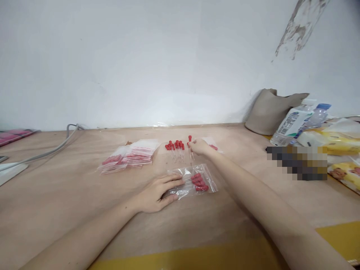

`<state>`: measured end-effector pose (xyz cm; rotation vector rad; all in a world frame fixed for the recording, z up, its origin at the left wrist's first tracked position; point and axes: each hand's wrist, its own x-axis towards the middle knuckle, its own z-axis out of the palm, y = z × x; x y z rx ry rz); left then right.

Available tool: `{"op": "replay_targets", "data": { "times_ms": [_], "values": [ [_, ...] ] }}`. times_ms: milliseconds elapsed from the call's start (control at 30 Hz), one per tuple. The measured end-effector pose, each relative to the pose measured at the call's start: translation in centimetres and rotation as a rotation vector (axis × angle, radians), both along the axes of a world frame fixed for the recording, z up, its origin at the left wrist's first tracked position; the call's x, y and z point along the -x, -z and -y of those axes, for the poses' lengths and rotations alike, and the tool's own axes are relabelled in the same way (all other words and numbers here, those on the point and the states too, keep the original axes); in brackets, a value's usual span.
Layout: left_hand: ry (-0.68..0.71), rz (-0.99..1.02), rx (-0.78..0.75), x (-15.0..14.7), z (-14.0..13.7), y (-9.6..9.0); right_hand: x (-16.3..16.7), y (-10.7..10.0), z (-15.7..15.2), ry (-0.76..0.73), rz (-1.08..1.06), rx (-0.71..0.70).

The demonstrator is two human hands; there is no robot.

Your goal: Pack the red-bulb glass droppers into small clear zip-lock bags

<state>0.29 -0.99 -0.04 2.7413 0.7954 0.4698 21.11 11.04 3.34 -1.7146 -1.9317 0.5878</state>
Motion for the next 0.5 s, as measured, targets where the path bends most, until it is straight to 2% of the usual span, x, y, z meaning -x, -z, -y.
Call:
{"op": "replay_targets", "data": {
  "times_ms": [100,167,233,367,500],
  "values": [
    [-0.008,0.001,0.002,0.0,0.0,0.0,-2.8,-0.2,1.1,0.011,-0.242,-0.058],
    [-0.019,0.002,0.007,0.1,0.0,0.1,-4.9,0.3,2.3,-0.002,-0.606,-0.149],
    [-0.028,-0.002,0.008,0.2,0.0,0.3,-6.8,1.3,3.7,0.012,-0.813,-0.213],
    [-0.028,-0.006,0.011,0.3,-0.1,0.4,-9.0,3.7,5.9,0.123,-0.917,-0.213],
    [-0.036,-0.002,0.014,0.2,-0.1,0.4,-8.9,5.1,6.9,0.176,-0.972,-0.153]
  ]
}}
